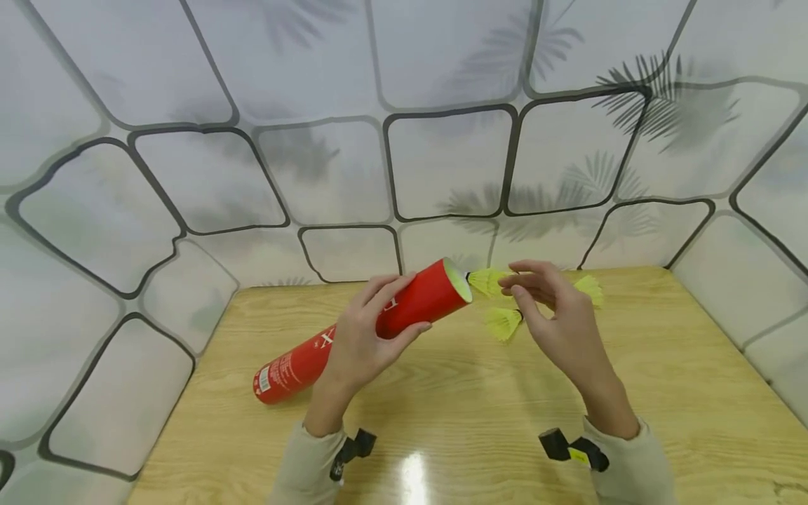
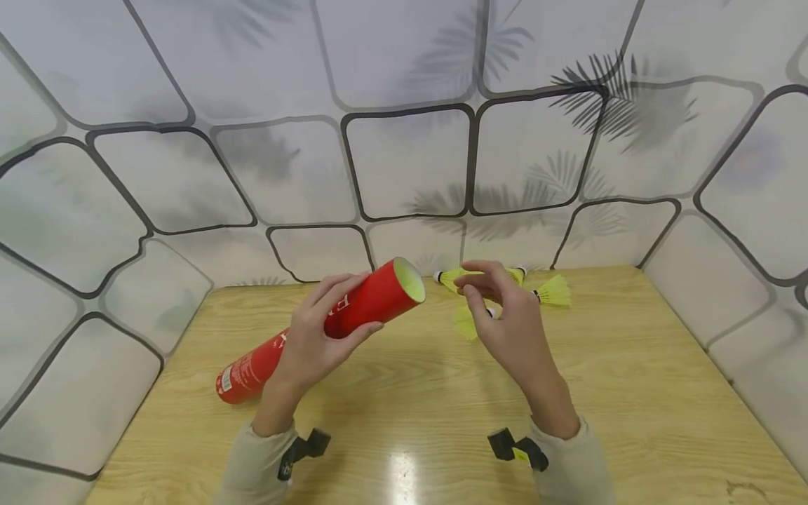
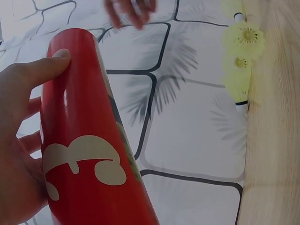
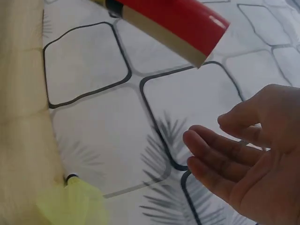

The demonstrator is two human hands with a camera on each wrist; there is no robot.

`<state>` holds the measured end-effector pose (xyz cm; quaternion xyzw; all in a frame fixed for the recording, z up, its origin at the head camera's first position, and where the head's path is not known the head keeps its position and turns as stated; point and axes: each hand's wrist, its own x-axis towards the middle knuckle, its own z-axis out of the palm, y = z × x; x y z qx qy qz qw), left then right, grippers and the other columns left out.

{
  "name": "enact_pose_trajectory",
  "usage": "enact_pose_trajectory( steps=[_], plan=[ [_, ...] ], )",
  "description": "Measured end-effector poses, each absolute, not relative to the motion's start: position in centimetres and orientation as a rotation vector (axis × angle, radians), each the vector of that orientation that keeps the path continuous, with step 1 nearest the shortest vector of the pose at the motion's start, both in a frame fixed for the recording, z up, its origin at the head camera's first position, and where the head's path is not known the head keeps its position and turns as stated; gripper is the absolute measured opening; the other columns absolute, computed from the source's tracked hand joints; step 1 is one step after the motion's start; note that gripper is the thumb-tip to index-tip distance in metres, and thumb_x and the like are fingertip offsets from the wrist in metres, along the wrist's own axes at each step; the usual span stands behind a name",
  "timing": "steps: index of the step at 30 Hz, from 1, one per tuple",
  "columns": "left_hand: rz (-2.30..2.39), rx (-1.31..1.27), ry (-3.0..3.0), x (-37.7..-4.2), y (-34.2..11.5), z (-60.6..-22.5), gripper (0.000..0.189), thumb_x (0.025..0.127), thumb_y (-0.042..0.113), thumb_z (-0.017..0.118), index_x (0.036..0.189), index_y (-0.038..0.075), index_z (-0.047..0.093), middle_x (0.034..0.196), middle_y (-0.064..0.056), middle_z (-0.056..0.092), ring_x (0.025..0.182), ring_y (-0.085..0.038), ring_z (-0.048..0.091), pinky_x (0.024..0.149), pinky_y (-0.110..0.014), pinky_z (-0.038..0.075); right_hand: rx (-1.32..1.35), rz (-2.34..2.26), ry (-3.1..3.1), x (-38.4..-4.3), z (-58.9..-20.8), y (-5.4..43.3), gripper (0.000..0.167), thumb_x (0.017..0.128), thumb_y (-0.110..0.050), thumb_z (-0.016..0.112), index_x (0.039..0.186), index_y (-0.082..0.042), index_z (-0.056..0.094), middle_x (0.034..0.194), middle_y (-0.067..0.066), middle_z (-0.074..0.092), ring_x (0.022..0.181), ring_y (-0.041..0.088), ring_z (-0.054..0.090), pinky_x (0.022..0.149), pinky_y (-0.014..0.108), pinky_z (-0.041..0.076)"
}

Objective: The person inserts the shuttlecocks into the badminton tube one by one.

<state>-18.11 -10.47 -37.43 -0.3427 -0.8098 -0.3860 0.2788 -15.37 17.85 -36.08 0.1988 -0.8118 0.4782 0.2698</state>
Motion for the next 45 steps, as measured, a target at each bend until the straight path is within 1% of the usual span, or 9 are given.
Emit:
enact_pose_trajectory(
  steps=[7,16,20,23,29,35,41,43,45],
  plan=[
    [-1.042,-0.869,-2.21,-18.7,-10.9,-37.9,0.066,0.083,0.027,0.088,0.143,0.019,0.061,0.131,-0.003,0.062,0.112,-0.022,0.062,0.084,-0.039,0.061,0.321,1.251,-2.591,-18.6,-41.8,17.7,0.041,0.103,-0.009,0.059,0.142,0.001,0.054,0.116,0.02,0.072,0.103,0.033,0.072,0.084,0.043,0.06],
    [-1.046,-0.873,-2.215,-18.8,-10.7,-37.8,0.066,0.083,0.028,0.088,0.143,0.019,0.061,0.131,-0.003,0.062,0.112,-0.021,0.061,0.084,-0.038,0.06,0.113,1.266,-2.875,-19.8,-45.1,18.5,0.069,0.104,-0.017,0.054,0.156,0.013,0.019,0.129,0.034,0.061,0.117,0.044,0.064,0.089,0.053,0.057],
    [-1.041,-0.872,-2.219,-18.7,-10.8,-37.8,0.066,0.083,0.028,0.088,0.143,0.019,0.061,0.131,-0.004,0.062,0.112,-0.021,0.061,0.084,-0.038,0.06,0.055,1.234,-2.925,-19.9,-45.0,19.4,0.067,0.106,-0.023,0.052,0.154,0.014,0.024,0.14,0.038,0.051,0.124,0.046,0.059,0.096,0.056,0.053],
    [-1.042,-0.868,-2.223,-18.7,-10.8,-37.8,0.066,0.083,0.028,0.088,0.143,0.019,0.061,0.131,-0.004,0.062,0.113,-0.022,0.061,0.084,-0.039,0.06,0.014,1.226,-2.893,-19.9,-44.6,19.8,0.06,0.107,-0.027,0.053,0.149,0.013,0.038,0.143,0.036,0.05,0.125,0.046,0.059,0.098,0.057,0.052],
    [-1.034,-0.873,-2.217,-18.7,-10.9,-37.8,0.067,0.083,0.027,0.088,0.143,0.018,0.061,0.131,-0.005,0.062,0.113,-0.023,0.062,0.084,-0.039,0.061,-0.076,1.181,-2.641,-19.7,-44.0,20.8,0.032,0.099,-0.02,0.068,0.119,0.005,0.068,0.12,0.029,0.067,0.103,0.044,0.068,0.084,0.057,0.056],
    [-1.034,-0.87,-2.218,-18.7,-10.9,-37.8,0.066,0.083,0.026,0.088,0.143,0.018,0.061,0.131,-0.005,0.062,0.113,-0.023,0.062,0.084,-0.04,0.061,-0.033,1.125,-2.549,-19.5,-43.3,21.7,0.02,0.094,-0.01,0.069,0.109,0.002,0.07,0.112,0.026,0.068,0.096,0.043,0.067,0.078,0.055,0.056],
    [-1.028,-0.869,-2.22,-18.7,-10.9,-37.8,0.067,0.082,0.027,0.088,0.143,0.018,0.061,0.131,-0.005,0.062,0.113,-0.024,0.062,0.084,-0.04,0.061,0.019,1.136,-2.472,-19.3,-42.2,22.2,0.021,0.094,-0.007,0.07,0.112,0.003,0.069,0.115,0.026,0.07,0.106,0.044,0.067,0.088,0.057,0.055],
    [-1.028,-0.872,-2.22,-18.7,-10.9,-37.8,0.067,0.082,0.027,0.088,0.143,0.019,0.061,0.131,-0.005,0.062,0.113,-0.023,0.062,0.084,-0.04,0.061,0.042,1.139,-2.446,-19.1,-41.8,22.2,0.021,0.094,-0.007,0.071,0.113,0.002,0.069,0.116,0.024,0.07,0.109,0.043,0.067,0.09,0.05,0.056],
    [-1.028,-0.874,-2.218,-18.8,-10.9,-37.9,0.067,0.082,0.027,0.088,0.143,0.018,0.061,0.131,-0.005,0.062,0.113,-0.023,0.062,0.084,-0.04,0.061,0.068,1.152,-2.418,-18.9,-41.3,22.2,0.021,0.094,-0.007,0.072,0.113,0.002,0.069,0.115,0.022,0.071,0.106,0.038,0.069,0.088,0.034,0.057]
  ],
)
